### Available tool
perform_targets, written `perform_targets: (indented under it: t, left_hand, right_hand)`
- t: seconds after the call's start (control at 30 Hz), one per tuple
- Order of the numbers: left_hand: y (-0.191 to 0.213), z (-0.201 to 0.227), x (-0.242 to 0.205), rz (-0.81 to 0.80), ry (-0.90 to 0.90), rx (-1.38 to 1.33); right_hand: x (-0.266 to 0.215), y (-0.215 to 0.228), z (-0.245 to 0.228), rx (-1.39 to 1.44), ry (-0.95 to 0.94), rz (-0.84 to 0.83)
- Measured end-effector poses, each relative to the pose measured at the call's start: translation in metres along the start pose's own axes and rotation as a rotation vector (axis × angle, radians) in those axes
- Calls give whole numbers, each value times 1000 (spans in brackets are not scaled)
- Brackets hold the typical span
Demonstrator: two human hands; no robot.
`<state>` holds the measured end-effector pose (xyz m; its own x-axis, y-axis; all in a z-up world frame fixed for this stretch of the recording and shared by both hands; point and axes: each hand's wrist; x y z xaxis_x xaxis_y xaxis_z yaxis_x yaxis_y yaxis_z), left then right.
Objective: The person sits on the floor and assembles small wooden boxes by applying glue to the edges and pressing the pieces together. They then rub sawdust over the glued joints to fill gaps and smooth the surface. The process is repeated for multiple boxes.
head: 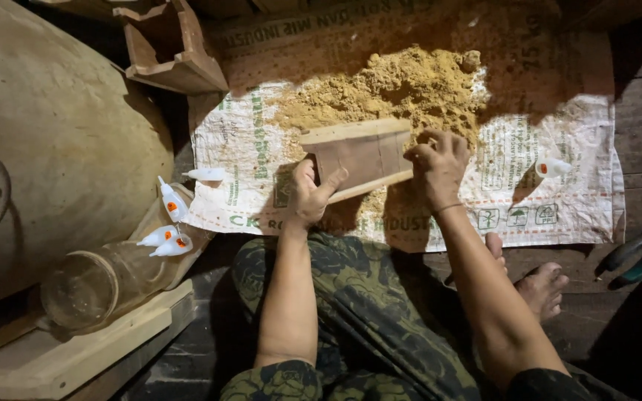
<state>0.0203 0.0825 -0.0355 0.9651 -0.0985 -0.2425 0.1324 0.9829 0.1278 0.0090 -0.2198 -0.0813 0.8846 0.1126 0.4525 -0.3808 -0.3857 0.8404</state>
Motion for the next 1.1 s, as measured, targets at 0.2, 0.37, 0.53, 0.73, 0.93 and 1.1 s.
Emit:
perform_targets:
  t: [0.2,0.37,0.53,0.73,0.93,1.1]
  left_hand:
    - [-9,14,-7,-97,3,37]
    - [-11,48,-26,-160,176,113]
    - [-12,65,-31,-162,208,215]
    - [-13,51,-28,-204,255,239]
    - [-17,46,-27,-220,246,242]
    - [-16,43,-28,-213,252,243]
  right_hand:
    - [-9,50,3,592,-364,90]
    - [15,125,-38,958,-465,100]
    - [12,123,-42,1102,-417,60]
    - [21,121,-50,1047,-363,7]
    - [34,133,-63,1162,-482,12]
    - [25,123,-44,1097,-452,-34]
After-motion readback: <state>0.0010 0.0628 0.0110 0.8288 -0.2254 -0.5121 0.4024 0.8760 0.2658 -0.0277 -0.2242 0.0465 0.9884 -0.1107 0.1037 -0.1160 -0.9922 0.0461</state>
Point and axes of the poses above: each hand's wrist, its own x-axis towards the middle knuckle, its own y-axis out of the back of the hand, z = x × y, and after that the axes turned 11 degrees about y, right-handed
